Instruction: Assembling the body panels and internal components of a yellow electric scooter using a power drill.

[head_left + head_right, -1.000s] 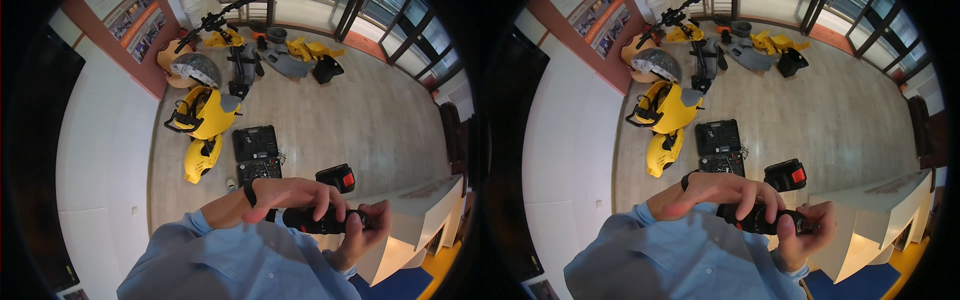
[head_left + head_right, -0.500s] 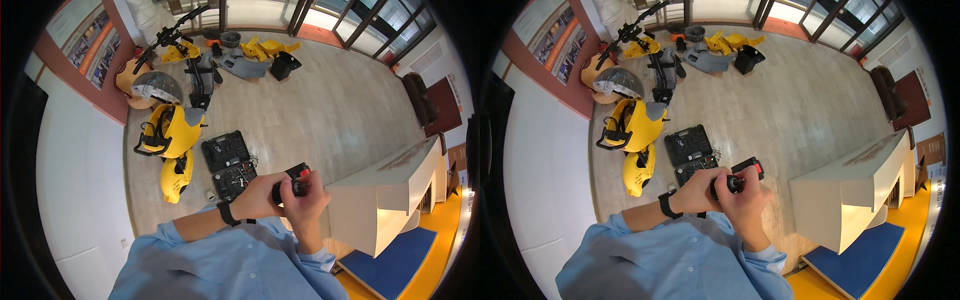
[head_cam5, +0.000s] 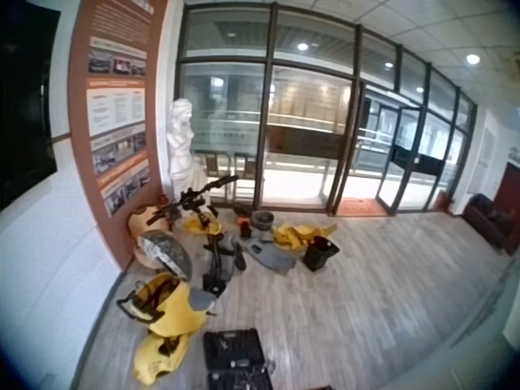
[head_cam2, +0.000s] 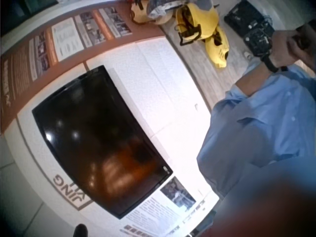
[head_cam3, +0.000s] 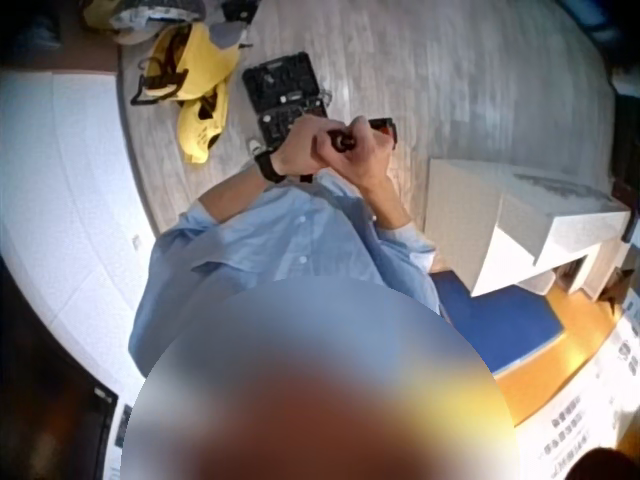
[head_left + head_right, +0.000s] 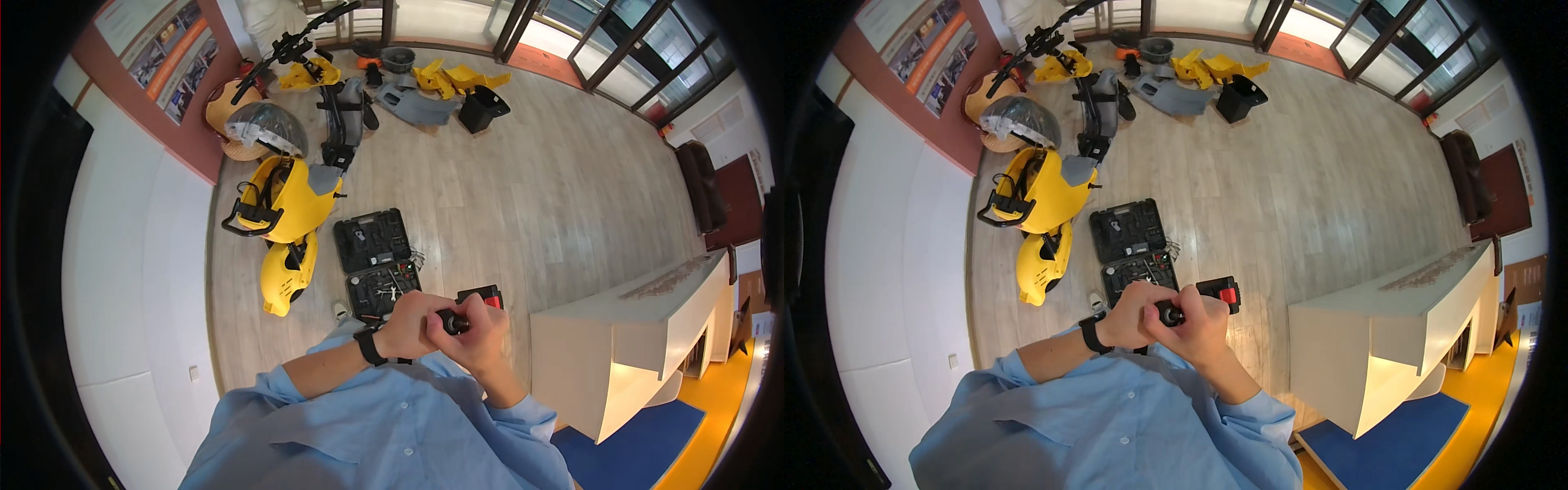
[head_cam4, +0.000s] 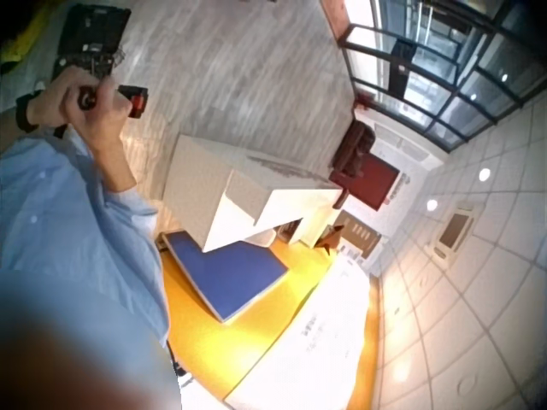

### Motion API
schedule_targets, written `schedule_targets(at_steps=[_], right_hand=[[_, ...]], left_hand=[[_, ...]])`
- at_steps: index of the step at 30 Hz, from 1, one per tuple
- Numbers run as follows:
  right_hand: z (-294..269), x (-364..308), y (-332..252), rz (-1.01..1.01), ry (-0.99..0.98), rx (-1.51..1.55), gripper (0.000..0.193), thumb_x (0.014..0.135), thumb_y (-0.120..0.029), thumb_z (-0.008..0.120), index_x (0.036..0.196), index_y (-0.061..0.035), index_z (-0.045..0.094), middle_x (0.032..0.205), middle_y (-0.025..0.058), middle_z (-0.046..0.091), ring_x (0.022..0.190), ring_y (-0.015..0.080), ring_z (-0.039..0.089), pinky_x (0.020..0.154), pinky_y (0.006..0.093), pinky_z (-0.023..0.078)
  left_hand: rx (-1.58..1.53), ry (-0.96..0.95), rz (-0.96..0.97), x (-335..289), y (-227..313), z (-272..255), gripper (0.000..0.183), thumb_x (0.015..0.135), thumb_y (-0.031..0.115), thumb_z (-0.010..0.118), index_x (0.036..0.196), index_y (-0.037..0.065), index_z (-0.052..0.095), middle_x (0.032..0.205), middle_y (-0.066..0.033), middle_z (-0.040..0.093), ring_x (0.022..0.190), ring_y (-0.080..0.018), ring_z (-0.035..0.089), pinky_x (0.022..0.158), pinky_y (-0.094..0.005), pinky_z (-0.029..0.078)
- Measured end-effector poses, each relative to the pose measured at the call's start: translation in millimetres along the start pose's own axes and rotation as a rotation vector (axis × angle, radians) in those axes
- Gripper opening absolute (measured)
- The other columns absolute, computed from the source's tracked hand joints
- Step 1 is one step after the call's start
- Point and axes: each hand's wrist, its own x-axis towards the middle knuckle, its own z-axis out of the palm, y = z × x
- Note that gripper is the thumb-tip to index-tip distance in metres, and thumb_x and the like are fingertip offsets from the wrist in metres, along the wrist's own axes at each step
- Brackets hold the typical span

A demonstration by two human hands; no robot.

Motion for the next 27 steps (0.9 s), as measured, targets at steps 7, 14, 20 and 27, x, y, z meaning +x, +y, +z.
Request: schedule_targets(at_steps=[7, 14, 20, 27], right_hand=[[-12, 19, 23, -0.198, -0.128, 0.119, 0.034, 0.07, -0.031, 0.082, 0.072, -0.0081, 0.056, 0.057, 0.0067, 0.057, 0.047, 0.0225, 0.058, 0.045, 0.0322, 0.045], [-6, 14, 32, -0.056, -0.28, 0.177, 0.033, 0.068, -0.029, 0.081, 0.072, -0.0063, 0.057, 0.058, 0.008, 0.059, 0.048, 0.0246, 0.059, 0.046, 0.0329, 0.046], [14, 2, 25, -0.026, -0.064, 0.113, 0.034, 0.064, -0.024, 0.083, 0.066, -0.0058, 0.054, 0.055, 0.0084, 0.055, 0.047, 0.0213, 0.057, 0.047, 0.0298, 0.045], [26, -7, 27, 0.031, 0.041, 0.046, 0.032, 0.068, -0.023, 0.082, 0.07, -0.0063, 0.055, 0.058, 0.0091, 0.057, 0.048, 0.023, 0.059, 0.048, 0.0302, 0.046]], left_hand=[[0.018, -0.137, 0.059, 6, -17, 0, 0.024, 0.068, 0.019, 0.074, 0.087, 0.005, 0.068, 0.072, -0.0143, 0.064, 0.065, -0.033, 0.063, 0.06, -0.0348, 0.049], [-0.12, -0.007, -0.069, 4, -8, 12, 0.025, 0.07, 0.021, 0.072, 0.086, 0.003, 0.066, 0.074, -0.0161, 0.065, 0.069, -0.034, 0.066, 0.062, -0.0345, 0.049], [0.007, 0.142, 0.026, 0, -17, 14, 0.024, 0.07, 0.019, 0.069, 0.085, 0.001, 0.065, 0.074, -0.0173, 0.064, 0.07, -0.0355, 0.066, 0.061, -0.0351, 0.049], [0.145, 0.335, 0.1, -2, -32, 26, 0.026, 0.069, 0.021, 0.073, 0.087, 0.005, 0.063, 0.085, -0.0122, 0.067, 0.082, -0.0321, 0.066, 0.075, -0.0369, 0.049]])
